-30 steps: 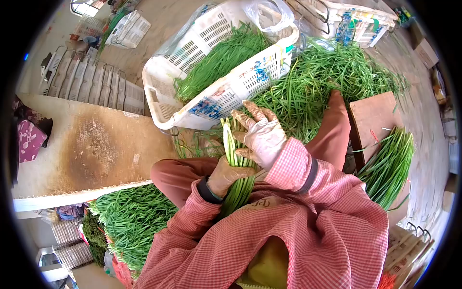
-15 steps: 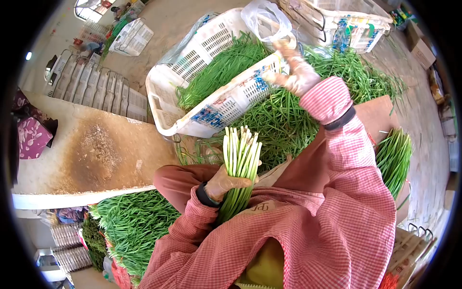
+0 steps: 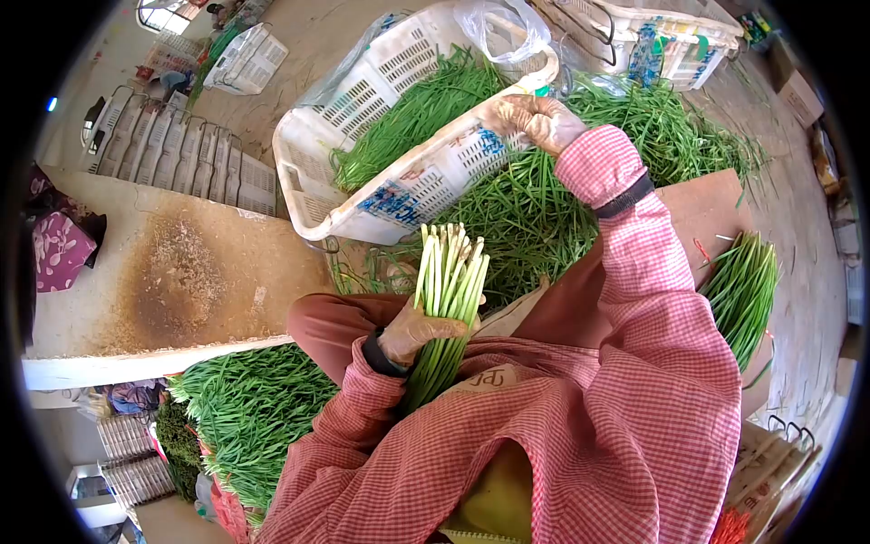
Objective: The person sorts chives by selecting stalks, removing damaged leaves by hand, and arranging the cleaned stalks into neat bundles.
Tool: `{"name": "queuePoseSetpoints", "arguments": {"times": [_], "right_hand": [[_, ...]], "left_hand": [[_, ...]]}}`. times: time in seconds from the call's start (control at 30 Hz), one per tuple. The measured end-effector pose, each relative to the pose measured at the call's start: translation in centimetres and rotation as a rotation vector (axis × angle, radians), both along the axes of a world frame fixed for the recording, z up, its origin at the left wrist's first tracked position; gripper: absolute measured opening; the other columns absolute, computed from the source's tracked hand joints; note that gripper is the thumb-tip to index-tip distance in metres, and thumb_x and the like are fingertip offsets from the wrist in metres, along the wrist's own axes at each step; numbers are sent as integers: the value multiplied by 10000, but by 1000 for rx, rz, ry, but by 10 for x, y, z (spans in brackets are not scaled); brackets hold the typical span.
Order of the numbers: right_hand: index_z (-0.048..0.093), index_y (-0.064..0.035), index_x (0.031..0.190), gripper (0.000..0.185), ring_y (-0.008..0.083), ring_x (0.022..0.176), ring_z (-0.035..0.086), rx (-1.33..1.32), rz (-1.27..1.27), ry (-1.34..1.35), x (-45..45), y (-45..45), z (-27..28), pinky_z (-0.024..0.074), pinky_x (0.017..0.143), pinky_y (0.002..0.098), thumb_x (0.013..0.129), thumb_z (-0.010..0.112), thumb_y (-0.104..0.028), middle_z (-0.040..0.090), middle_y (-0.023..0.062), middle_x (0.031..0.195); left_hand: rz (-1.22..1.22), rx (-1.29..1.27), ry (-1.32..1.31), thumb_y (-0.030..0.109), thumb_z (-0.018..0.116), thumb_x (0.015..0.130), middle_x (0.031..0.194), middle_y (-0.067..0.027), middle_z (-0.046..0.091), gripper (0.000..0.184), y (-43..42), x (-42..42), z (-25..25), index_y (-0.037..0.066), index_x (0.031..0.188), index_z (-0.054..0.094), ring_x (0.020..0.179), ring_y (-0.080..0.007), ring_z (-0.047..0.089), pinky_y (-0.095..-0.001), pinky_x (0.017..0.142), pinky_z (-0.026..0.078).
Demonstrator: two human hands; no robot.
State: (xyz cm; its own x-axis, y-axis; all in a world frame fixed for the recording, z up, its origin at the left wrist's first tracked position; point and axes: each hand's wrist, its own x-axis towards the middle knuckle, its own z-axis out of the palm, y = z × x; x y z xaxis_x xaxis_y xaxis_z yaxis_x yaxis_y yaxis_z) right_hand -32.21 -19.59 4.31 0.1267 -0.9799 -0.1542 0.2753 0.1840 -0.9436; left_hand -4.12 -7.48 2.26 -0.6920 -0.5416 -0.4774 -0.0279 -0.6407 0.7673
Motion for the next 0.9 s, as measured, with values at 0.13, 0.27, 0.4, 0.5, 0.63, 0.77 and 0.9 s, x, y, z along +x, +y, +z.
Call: {"name": "queuePoseSetpoints", "arguments": {"times": [0.13, 0.27, 0.4, 0.5, 0.63, 0.77, 0.9], "right_hand": [[552, -77, 1105, 419, 233, 1162, 408, -530, 612, 488, 87, 64, -3, 319, 980, 385, 815, 562, -380, 501, 122, 1191], [604, -40, 995, 334, 208, 912, 580, -265, 405, 369, 125, 70, -13, 451, 830, 328, 804, 589, -313, 624, 107, 943], [448, -79, 1207, 625, 272, 995, 532, -209, 249, 57, 113, 23, 33, 425, 886, 386, 738, 623, -452, 562, 128, 1074], [263, 20, 1288, 892, 312, 1103, 450, -211, 422, -320, 139, 20, 22, 308, 983, 462, 674, 681, -474, 464, 221, 1184], [431, -97, 1205, 571, 272, 1056, 487, 44, 808, 539, 137, 86, -84, 391, 897, 395, 702, 667, -231, 520, 139, 1119], [599, -137, 1061, 266, 191, 1016, 546, 144, 885, 1716, 39, 127, -27, 445, 844, 386, 821, 510, -211, 577, 107, 1081], [229, -44, 1330, 898, 279, 1182, 385, -470, -540, 777, -5, 75, -35, 340, 972, 318, 641, 739, -313, 395, 201, 1264]], "left_hand": [[-163, 52, 129, 106, 709, 654, 875, -116, 613, 529, -12, -8, 7, -42, 1111, 487, 789, -180, 590, -281, 720, 470], [-94, 268, 234, 107, 667, 701, 837, -134, 623, 396, -18, -8, 26, -51, 1038, 530, 748, -229, 618, -332, 702, 513], [0, -166, 169, 63, 670, 707, 788, -104, 613, 284, -72, -17, 76, -10, 956, 555, 679, -199, 615, -311, 599, 539], [146, -291, 177, 47, 660, 710, 826, -94, 601, 262, -136, -12, 145, 12, 944, 549, 708, -196, 609, -311, 637, 545], [444, -606, 357, 53, 635, 744, 888, -80, 597, 284, -202, 36, 225, 18, 1006, 532, 784, -221, 598, -344, 717, 527], [740, -756, 259, 55, 578, 802, 857, -101, 590, 216, -206, 67, 249, 4, 1004, 522, 804, -235, 589, -344, 740, 504], [896, -772, 228, 49, 606, 768, 864, -106, 598, 246, -162, 22, 217, 28, 1002, 530, 787, -211, 592, -318, 722, 500]]}}
